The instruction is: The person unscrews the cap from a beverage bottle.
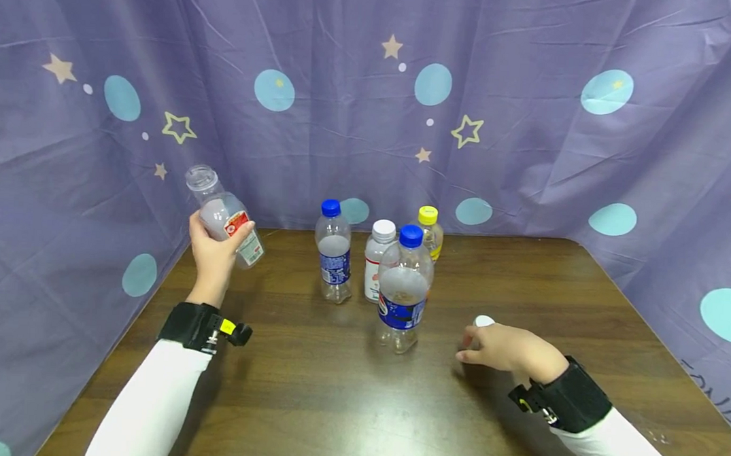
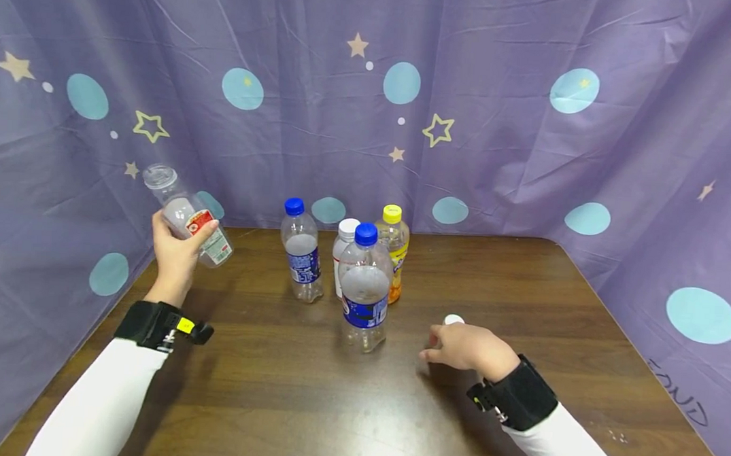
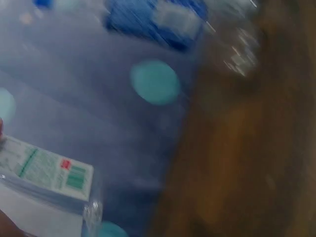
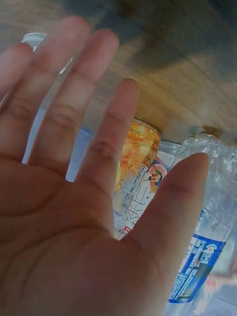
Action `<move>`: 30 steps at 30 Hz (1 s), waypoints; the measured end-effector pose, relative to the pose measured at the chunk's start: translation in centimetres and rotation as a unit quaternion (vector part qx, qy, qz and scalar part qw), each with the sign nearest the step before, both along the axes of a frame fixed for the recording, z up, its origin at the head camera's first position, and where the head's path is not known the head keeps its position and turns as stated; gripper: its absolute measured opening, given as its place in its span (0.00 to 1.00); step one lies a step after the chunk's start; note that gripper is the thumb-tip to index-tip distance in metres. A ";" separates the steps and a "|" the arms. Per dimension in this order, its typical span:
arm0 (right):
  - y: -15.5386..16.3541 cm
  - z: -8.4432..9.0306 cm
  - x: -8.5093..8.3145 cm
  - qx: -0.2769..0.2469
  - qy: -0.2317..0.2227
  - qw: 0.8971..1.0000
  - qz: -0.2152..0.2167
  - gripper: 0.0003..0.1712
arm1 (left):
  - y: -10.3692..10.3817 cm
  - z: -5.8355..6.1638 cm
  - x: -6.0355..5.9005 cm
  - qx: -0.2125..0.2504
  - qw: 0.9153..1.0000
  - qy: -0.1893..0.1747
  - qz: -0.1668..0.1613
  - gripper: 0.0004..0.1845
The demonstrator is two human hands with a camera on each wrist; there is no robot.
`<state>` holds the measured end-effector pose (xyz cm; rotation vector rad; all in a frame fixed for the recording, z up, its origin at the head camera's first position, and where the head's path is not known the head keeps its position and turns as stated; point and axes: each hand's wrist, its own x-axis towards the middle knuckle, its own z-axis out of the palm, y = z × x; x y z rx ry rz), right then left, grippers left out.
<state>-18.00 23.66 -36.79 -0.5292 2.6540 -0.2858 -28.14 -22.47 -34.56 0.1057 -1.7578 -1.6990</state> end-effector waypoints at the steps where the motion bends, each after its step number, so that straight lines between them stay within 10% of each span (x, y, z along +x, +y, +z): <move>1: 0.0 0.0 0.0 -0.001 0.002 1.000 0.001 0.20 | -0.3 -0.8 -0.5 -0.003 1.000 -0.027 0.007 0.39; 7: 0.1 -0.3 -0.1 -0.002 -0.001 1.000 0.001 0.20 | -1.3 -4.7 -2.3 -0.003 0.991 -0.132 0.013 0.44; 15: 0.3 -0.3 -0.1 -0.008 0.010 1.000 0.017 0.19 | -1.6 -6.8 -2.5 -0.020 0.988 -0.154 -0.008 0.47; 20: 0.2 -0.3 -0.2 -0.017 0.034 0.998 0.046 0.17 | -1.1 -5.2 -1.7 -0.103 0.984 -0.144 0.033 0.63; 23: 0.1 -0.2 -0.2 -0.020 0.035 0.998 0.049 0.17 | 0.0 -2.8 -0.5 -0.152 0.985 -0.059 0.062 0.65; 27: 0.0 -0.1 -0.2 -0.023 0.043 0.998 0.051 0.17 | 2.4 1.3 1.9 -0.228 0.969 0.088 0.042 0.45; 30: -0.1 0.0 -0.3 -0.026 0.050 0.997 0.054 0.17 | 4.5 3.5 4.2 -0.283 0.949 0.137 -0.032 0.24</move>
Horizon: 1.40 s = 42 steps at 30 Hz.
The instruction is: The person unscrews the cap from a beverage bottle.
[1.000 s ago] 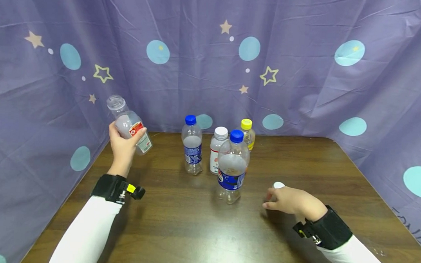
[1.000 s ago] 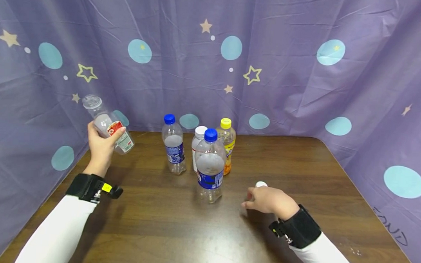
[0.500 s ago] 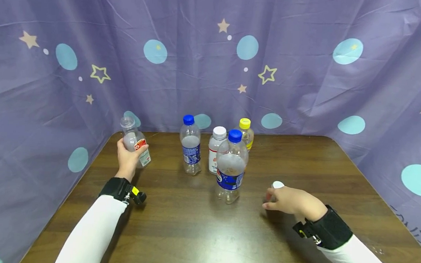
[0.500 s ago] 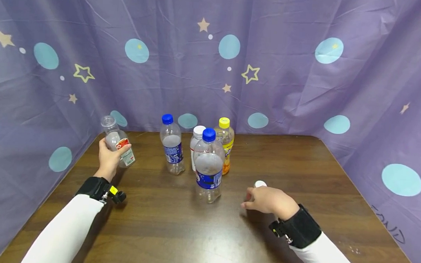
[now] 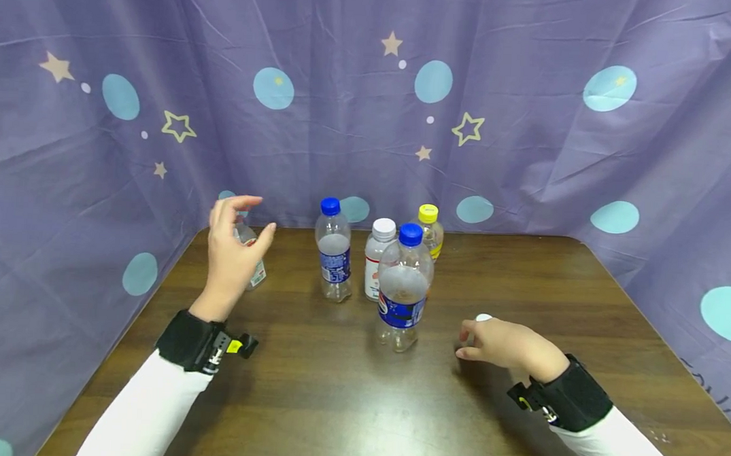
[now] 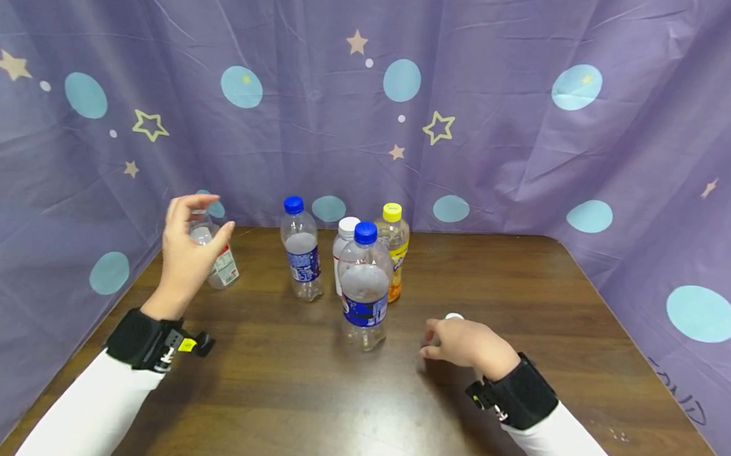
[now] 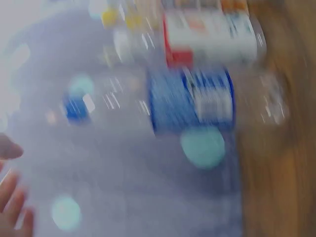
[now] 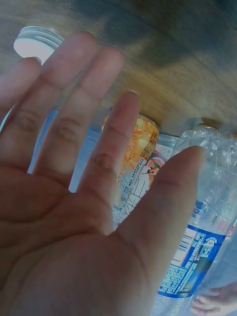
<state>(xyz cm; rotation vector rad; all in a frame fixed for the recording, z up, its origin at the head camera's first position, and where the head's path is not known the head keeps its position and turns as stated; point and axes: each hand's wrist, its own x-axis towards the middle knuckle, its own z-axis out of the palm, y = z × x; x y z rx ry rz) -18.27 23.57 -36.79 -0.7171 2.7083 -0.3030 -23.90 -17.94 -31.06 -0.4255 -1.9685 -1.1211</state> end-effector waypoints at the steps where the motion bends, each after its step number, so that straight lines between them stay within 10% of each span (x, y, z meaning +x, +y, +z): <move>1: 0.0 0.0 0.0 -0.001 0.002 1.000 0.000 0.17 | 0.7 0.4 0.7 -0.023 0.999 -0.011 -0.029 0.19; 4: 0.0 0.0 0.0 -0.003 0.008 1.000 0.003 0.17 | 2.6 0.2 2.4 -0.097 0.986 -0.083 -0.105 0.08; 9: 0.0 0.0 0.0 -0.003 0.004 1.000 0.002 0.17 | 4.7 -3.4 3.7 -0.218 0.935 -0.216 -0.176 0.04; 15: 0.0 -0.2 0.0 0.002 -0.003 1.000 -0.009 0.17 | 5.5 -9.2 4.0 -0.351 0.865 -0.301 -0.194 0.03; 19: 0.0 -0.2 0.1 0.000 0.001 1.000 -0.007 0.17 | 5.6 -10.8 4.1 -0.402 0.843 -0.304 -0.189 0.03; 23: 0.0 -0.2 0.0 -0.002 0.000 1.000 -0.011 0.17 | 6.5 -10.6 3.7 -0.385 0.853 -0.296 -0.189 0.06; 31: 0.0 -0.1 0.0 0.001 -0.007 1.000 -0.015 0.16 | 11.2 -9.0 3.3 -0.124 0.920 -0.296 -0.224 0.50; 42: 0.1 -0.6 0.1 0.000 -0.004 1.000 -0.014 0.16 | 16.6 -10.3 3.6 0.007 0.934 -0.311 -0.179 0.56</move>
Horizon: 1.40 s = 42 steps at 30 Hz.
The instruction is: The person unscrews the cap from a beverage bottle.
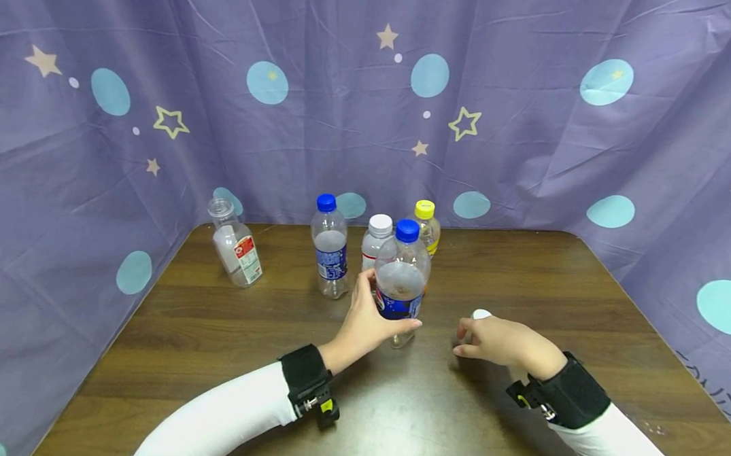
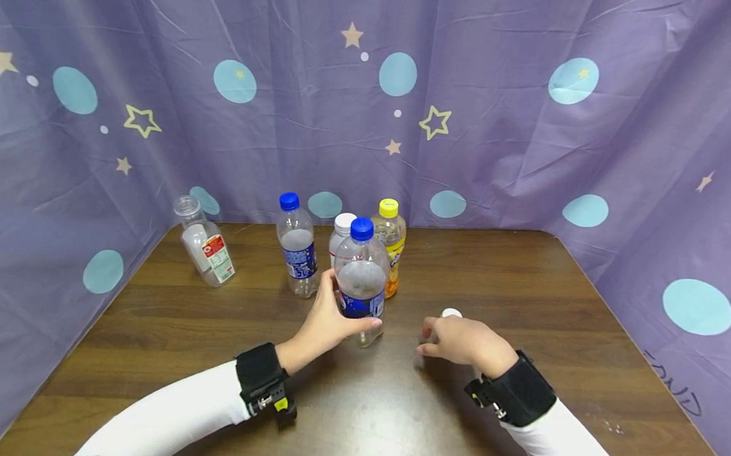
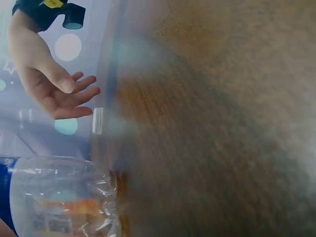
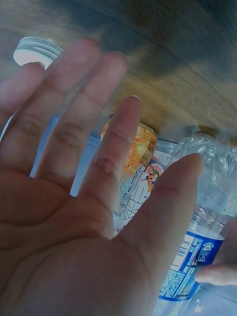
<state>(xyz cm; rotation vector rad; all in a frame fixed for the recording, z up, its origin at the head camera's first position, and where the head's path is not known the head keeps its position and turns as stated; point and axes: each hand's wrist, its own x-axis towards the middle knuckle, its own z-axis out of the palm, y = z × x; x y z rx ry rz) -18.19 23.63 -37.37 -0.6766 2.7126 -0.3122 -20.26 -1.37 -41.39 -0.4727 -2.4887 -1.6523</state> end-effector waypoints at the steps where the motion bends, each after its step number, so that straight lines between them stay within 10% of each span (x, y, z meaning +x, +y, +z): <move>1: 0.0 0.0 0.0 -0.001 -0.001 1.000 -0.001 0.16 | 0.2 -0.2 -0.2 0.004 1.000 -0.003 0.001 0.55; 10: 0.0 0.1 0.0 -0.005 -0.003 1.000 -0.003 0.16 | -0.3 0.1 -0.9 0.006 0.999 0.027 -0.016 0.45; 22: -0.1 0.4 0.1 -0.016 -0.010 1.000 -0.011 0.17 | -4.5 5.9 2.3 -0.059 0.985 0.087 -0.134 0.46; 36: -0.2 0.2 0.0 -0.032 0.009 0.999 0.018 0.15 | -6.8 3.2 3.2 -0.192 0.968 -0.020 -0.158 0.47; 42: -0.9 4.1 0.2 -0.084 0.100 0.991 0.009 0.10 | -7.0 3.5 3.2 -0.207 0.966 -0.006 -0.153 0.48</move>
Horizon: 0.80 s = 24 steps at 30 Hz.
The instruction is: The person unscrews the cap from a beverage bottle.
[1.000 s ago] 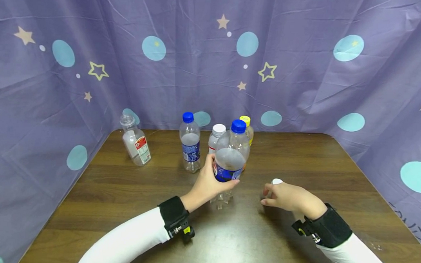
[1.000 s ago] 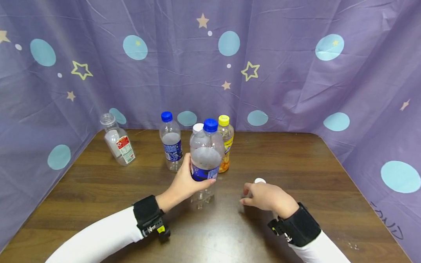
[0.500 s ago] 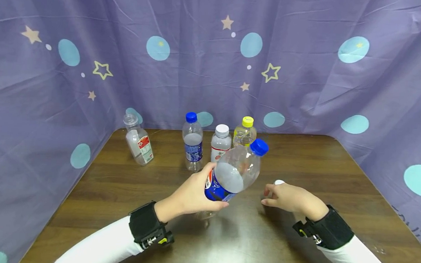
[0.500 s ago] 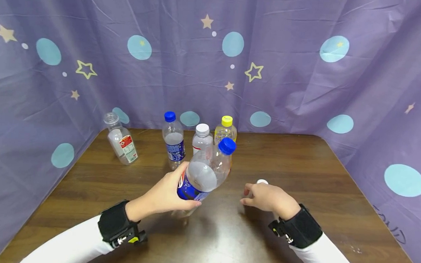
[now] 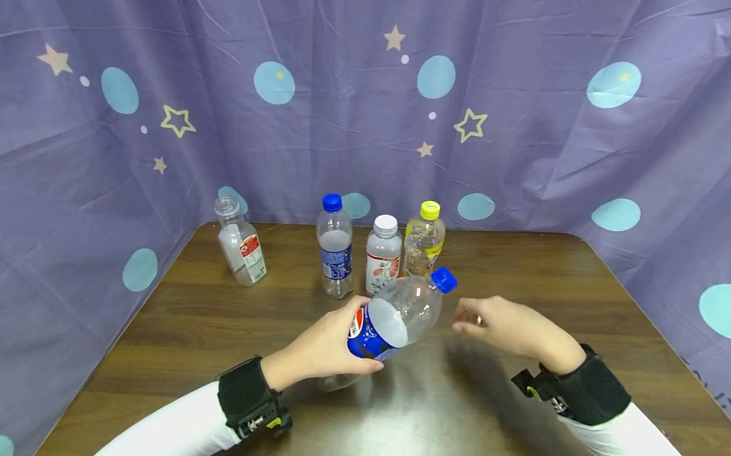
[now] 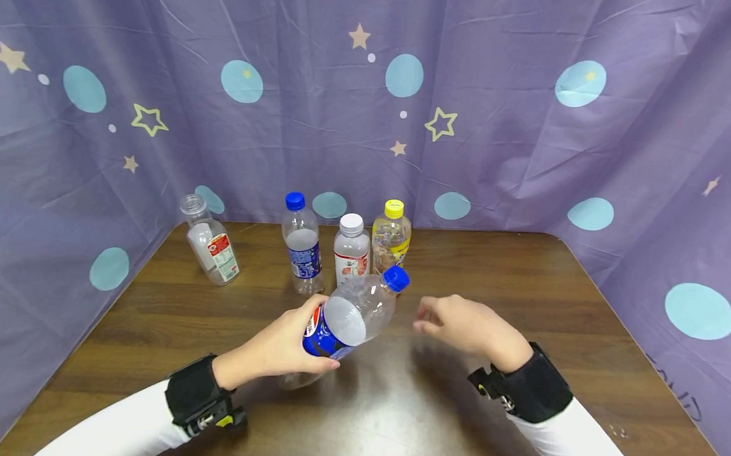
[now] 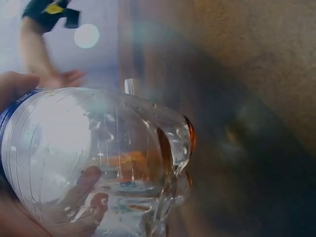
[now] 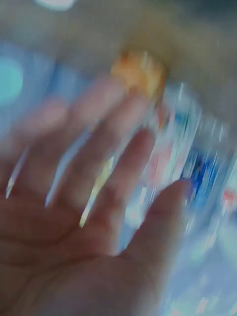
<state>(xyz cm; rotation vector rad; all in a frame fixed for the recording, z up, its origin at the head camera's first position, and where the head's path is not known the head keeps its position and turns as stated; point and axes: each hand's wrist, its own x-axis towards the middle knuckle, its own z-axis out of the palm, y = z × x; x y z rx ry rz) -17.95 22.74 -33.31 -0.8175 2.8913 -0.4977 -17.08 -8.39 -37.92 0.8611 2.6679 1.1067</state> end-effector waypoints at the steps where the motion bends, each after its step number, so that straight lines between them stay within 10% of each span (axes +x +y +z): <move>1: -0.3 1.0 0.2 -0.024 0.048 0.998 -0.018 0.09 | 0.0 0.1 0.0 -0.001 1.000 0.003 0.001 0.48; 7: -3.2 4.9 1.4 -0.135 0.316 0.932 -0.115 0.09 | 0.2 0.5 0.2 -0.013 1.000 0.015 0.010 0.48; 15: -5.1 3.7 1.4 -0.032 0.189 0.964 -0.186 0.29 | 0.8 0.5 0.2 -0.032 0.999 0.021 0.012 0.48; 24: -4.4 2.6 0.2 -0.143 0.227 0.956 -0.118 0.25 | 0.9 0.6 0.1 -0.016 0.999 0.027 0.006 0.48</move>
